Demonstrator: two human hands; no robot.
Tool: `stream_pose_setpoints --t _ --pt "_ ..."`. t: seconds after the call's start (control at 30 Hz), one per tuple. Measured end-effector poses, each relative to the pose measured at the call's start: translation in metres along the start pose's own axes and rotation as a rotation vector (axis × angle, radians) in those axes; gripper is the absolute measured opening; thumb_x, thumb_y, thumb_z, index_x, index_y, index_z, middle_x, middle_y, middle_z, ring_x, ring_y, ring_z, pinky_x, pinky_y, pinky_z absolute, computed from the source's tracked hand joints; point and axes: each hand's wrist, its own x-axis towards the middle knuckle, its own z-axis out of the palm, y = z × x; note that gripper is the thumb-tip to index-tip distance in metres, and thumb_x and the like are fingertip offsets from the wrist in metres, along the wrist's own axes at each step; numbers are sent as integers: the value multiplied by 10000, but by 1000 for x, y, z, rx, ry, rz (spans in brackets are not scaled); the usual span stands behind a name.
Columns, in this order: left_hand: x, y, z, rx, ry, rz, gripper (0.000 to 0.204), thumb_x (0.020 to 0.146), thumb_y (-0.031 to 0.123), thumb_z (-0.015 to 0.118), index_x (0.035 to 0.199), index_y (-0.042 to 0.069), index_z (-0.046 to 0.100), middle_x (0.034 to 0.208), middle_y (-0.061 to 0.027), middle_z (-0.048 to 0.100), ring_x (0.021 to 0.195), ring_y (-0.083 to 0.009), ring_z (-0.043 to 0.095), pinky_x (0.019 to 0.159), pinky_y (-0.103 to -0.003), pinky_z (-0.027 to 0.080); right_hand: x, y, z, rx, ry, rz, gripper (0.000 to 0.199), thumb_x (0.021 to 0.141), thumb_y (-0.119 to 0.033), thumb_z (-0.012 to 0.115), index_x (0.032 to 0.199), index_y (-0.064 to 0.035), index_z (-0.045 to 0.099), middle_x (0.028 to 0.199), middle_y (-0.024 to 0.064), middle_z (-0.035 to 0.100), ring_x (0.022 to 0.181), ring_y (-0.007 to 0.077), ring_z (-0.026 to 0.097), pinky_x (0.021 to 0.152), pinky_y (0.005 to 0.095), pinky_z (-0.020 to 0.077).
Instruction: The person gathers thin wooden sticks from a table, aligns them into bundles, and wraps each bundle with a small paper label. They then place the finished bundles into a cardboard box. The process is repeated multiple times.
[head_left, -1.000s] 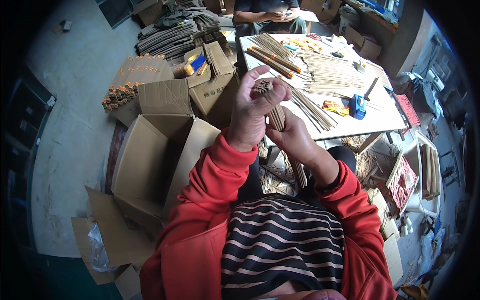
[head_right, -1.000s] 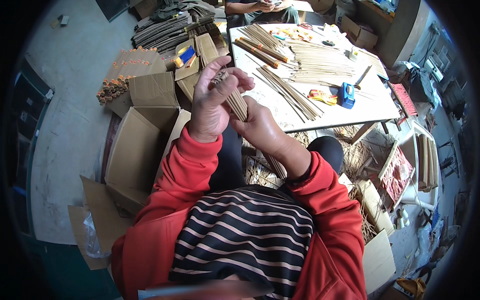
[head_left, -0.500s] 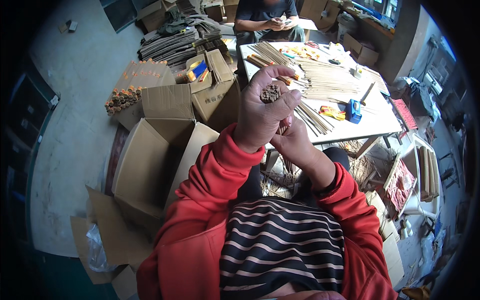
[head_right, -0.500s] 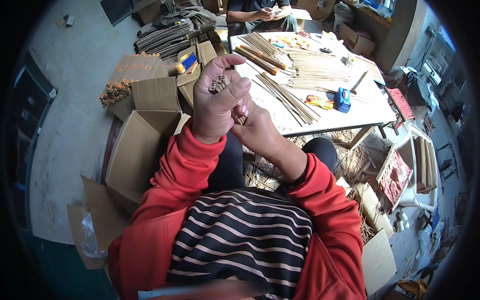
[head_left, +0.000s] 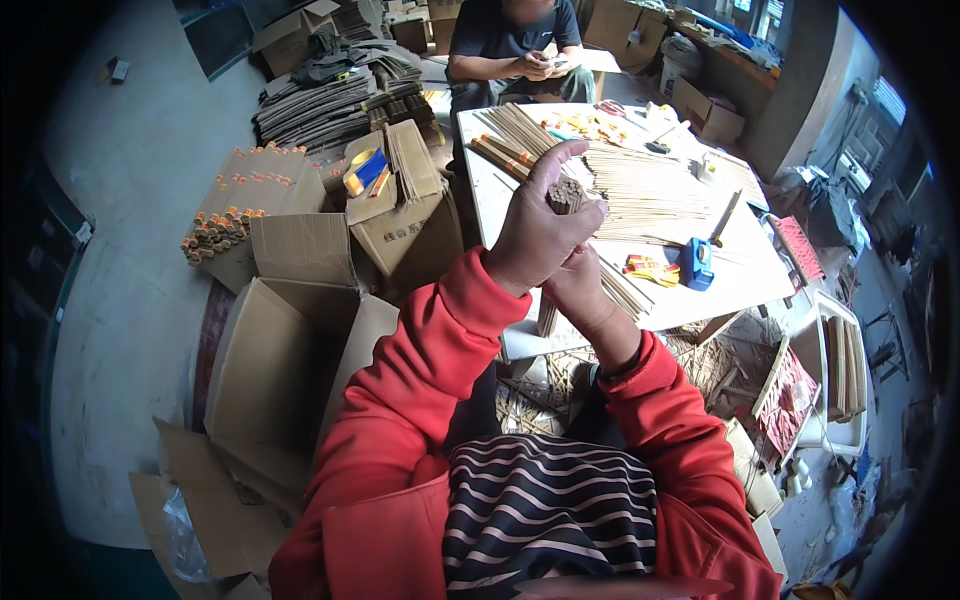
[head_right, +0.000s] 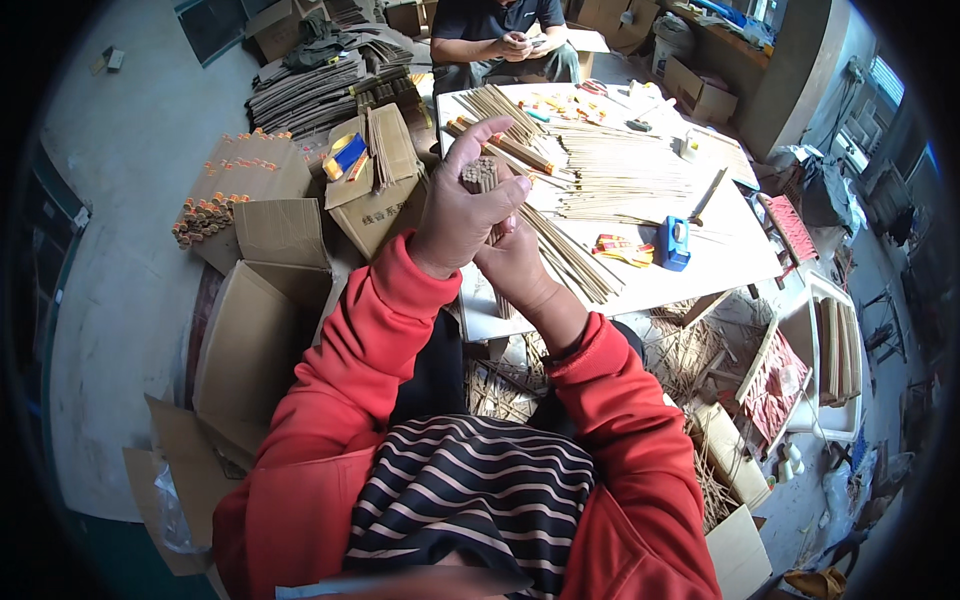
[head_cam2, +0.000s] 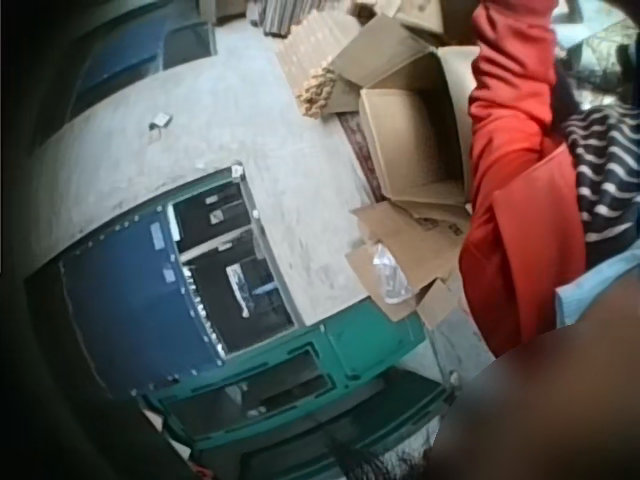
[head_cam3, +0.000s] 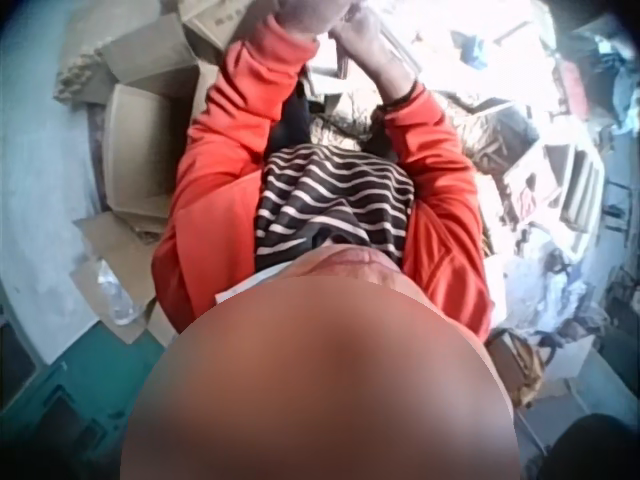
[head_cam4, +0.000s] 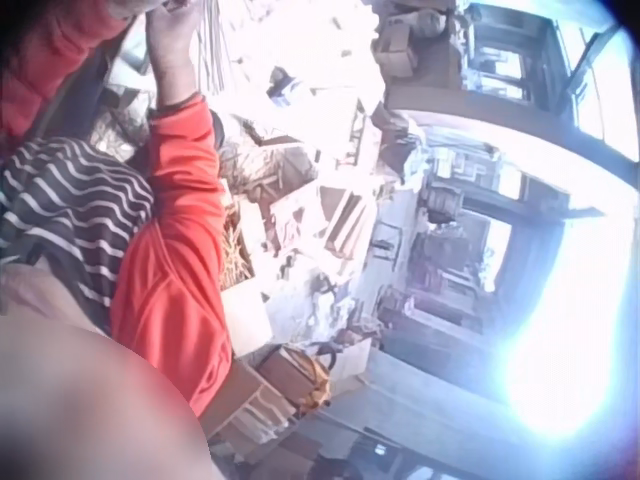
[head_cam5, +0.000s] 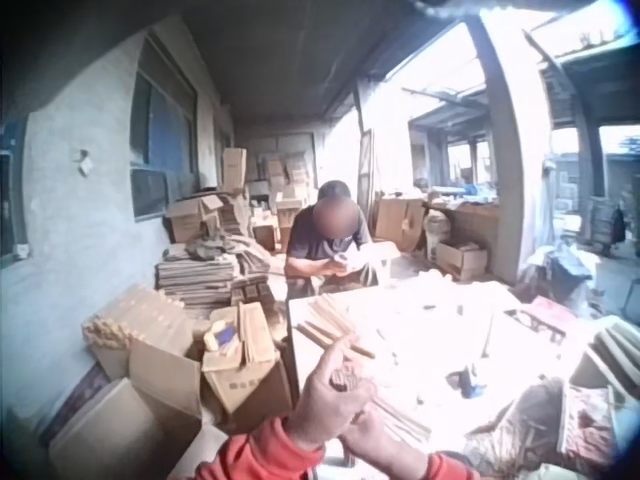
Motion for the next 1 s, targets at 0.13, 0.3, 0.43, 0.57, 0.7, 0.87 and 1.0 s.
stream_pose_setpoints --t 0.13,0.3,0.43,0.57,0.7,0.87,1.0 --pt "9 -6 -8 63 -16 0 519 783 -11 588 1252 4 366 648 31 492 505 -20 456 484 -161 397 5 -10 4 -16 44 -79 282 752 -48 640 1011 13 547 885 66 608 810 119 562 709 256 457" --pt "14 -16 -12 92 42 14 531 770 29 626 1232 -23 369 730 -1 537 598 -45 483 563 -185 413 11 9 2 51 49 85 294 745 -58 637 1021 0 553 876 97 628 794 157 599 703 281 472" --pt "-5 -17 -8 234 161 54 469 739 122 700 1116 -22 460 768 -27 570 745 -100 530 728 -237 442 6 -13 7 -240 127 -206 209 744 -94 624 941 -31 592 786 134 638 751 287 636 655 332 490" --pt "-19 -11 -1 140 200 -2 194 766 67 668 883 12 524 677 -4 548 632 -56 508 600 -207 434 -1 -24 10 -263 133 -272 193 737 -98 635 913 -33 593 751 131 626 714 281 631 633 336 487" --pt "-23 23 7 32 117 -56 192 769 60 666 893 13 528 651 18 526 556 -24 474 494 -168 382 -13 -40 4 -130 8 -107 197 734 -127 648 897 -38 583 740 120 613 707 252 619 633 325 482" --pt "-24 39 16 42 -44 -115 262 780 54 651 979 -42 510 593 8 523 492 -42 480 451 -169 386 -33 -42 7 -19 -6 13 208 745 -146 651 910 -38 584 756 112 623 708 221 619 649 311 483" --pt "-37 42 27 217 4 -92 297 758 38 655 1020 -12 525 763 -12 561 672 -50 505 627 -194 423 -41 -51 10 22 91 -212 274 728 -147 678 961 -29 594 810 124 629 753 241 615 689 309 480"
